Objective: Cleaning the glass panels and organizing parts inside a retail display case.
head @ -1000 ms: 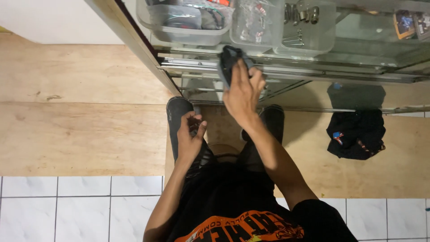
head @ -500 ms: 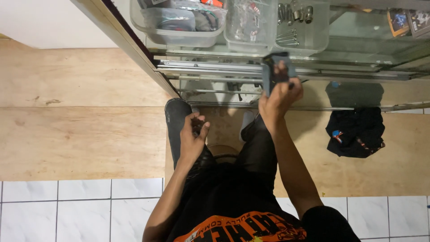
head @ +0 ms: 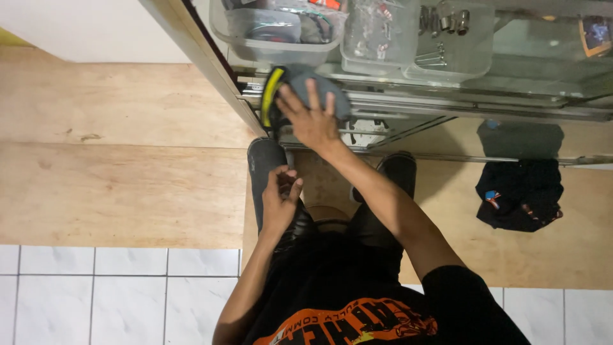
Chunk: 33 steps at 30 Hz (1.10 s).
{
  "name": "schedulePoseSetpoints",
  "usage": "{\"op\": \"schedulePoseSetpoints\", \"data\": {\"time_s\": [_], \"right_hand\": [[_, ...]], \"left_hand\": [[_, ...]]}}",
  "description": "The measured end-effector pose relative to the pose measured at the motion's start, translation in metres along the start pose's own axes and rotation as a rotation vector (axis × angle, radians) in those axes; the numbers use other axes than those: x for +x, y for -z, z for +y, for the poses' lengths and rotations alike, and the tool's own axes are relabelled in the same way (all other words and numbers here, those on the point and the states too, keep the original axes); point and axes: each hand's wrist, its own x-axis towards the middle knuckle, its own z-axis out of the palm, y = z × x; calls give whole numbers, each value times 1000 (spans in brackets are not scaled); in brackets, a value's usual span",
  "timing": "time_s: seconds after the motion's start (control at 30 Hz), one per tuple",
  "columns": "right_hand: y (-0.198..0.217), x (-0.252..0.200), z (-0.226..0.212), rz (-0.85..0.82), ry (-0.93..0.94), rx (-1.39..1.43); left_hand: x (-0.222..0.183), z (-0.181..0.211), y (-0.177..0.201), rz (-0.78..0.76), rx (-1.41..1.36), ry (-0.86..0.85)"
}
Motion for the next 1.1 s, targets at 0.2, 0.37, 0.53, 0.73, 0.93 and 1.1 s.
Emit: {"op": "schedulePoseSetpoints", "data": {"time_s": [0.2,0.37,0.53,0.73,0.93,1.1], "right_hand": [[51,34,-2,160,68,-11],[36,-21,51,77,54,-52],[26,-111,137,-114,-91,70],[37,-179,229,57,-219,-97],[119,-162,230,193,-325,-57],[126,-247,201,490,-1184,1214]], "left_hand": [[0,-4,2,19,26,-16],[2,15,-12,-56,5,49],[4,15,-27,-101,59,21],[6,4,-44,-135,-9,-45],[5,18,-54,-172,24,15],[3,55,-69,-325,30,-168]]}}
